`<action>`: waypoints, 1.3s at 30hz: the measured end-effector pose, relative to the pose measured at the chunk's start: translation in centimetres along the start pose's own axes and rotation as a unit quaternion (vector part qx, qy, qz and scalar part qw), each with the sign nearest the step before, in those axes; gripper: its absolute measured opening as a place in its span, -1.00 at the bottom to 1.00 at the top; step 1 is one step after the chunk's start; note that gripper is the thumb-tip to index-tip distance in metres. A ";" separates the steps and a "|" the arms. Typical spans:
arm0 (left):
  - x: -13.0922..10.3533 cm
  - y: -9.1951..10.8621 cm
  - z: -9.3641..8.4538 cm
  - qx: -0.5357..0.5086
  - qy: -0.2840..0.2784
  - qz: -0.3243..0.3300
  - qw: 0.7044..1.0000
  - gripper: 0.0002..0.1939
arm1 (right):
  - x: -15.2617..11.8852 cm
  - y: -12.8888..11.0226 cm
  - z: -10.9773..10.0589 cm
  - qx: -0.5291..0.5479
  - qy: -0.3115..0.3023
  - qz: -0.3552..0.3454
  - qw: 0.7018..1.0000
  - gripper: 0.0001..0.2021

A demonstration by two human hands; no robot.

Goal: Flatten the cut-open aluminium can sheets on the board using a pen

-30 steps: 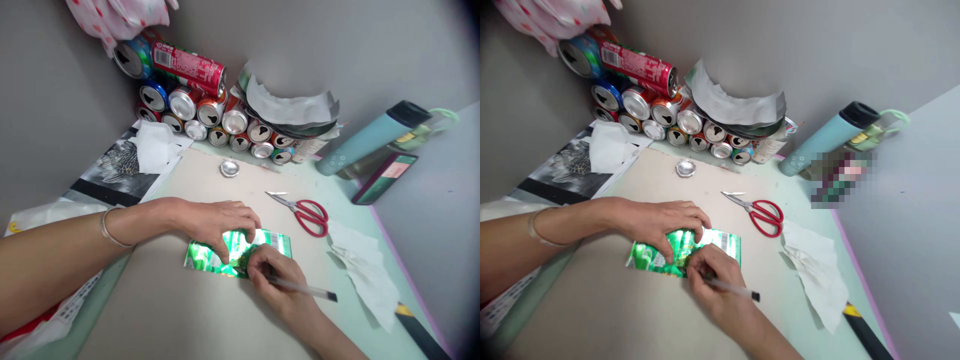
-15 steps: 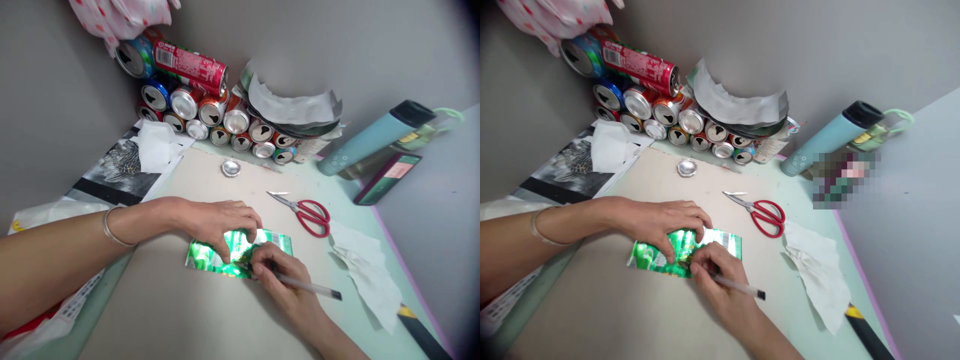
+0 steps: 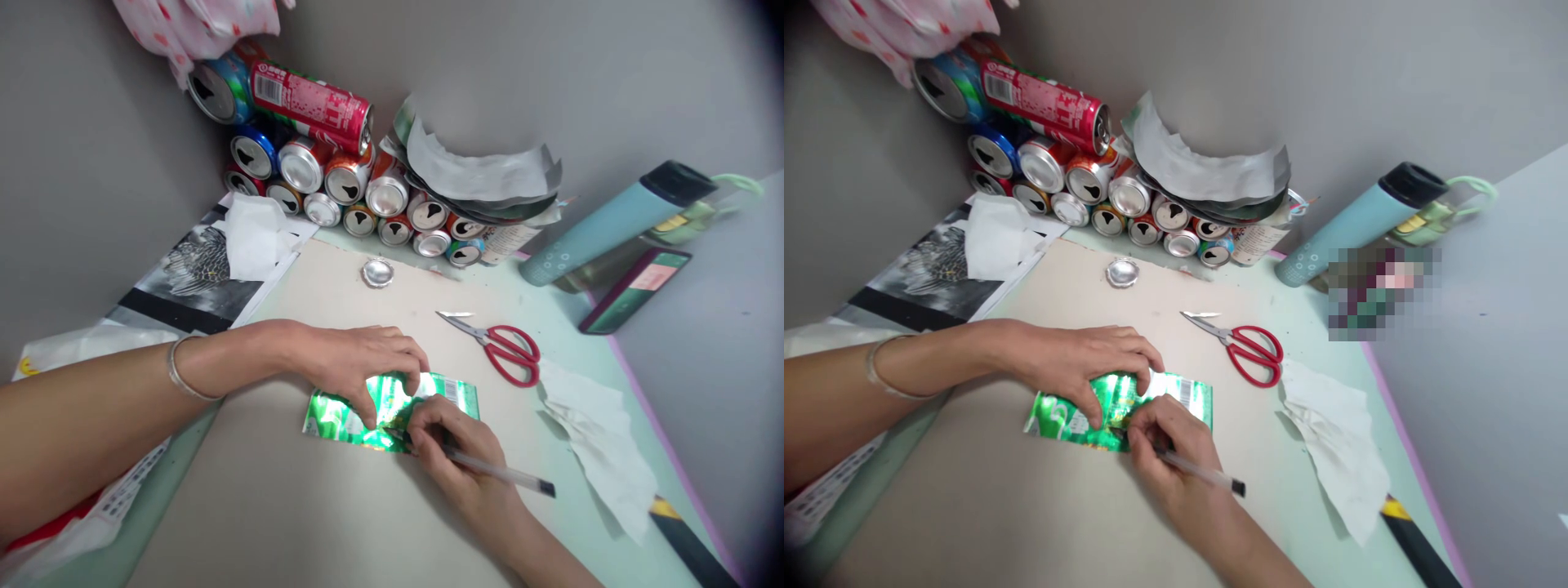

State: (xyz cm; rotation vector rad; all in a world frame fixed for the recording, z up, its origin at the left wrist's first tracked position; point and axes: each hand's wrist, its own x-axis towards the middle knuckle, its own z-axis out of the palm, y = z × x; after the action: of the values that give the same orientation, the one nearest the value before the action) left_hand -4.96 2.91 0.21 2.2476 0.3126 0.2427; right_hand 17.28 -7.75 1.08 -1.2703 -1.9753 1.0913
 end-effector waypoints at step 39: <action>0.0 0.2 -0.1 0.009 -0.012 -0.008 1.000 -0.49 | -0.4 0.7 0.4 0.037 0.011 0.022 0.999 -0.82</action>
State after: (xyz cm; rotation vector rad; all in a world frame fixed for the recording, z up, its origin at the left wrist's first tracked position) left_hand -4.90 2.86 0.45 2.2624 0.3211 0.2043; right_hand 17.48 -8.10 0.30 -1.2872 -1.8814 1.1569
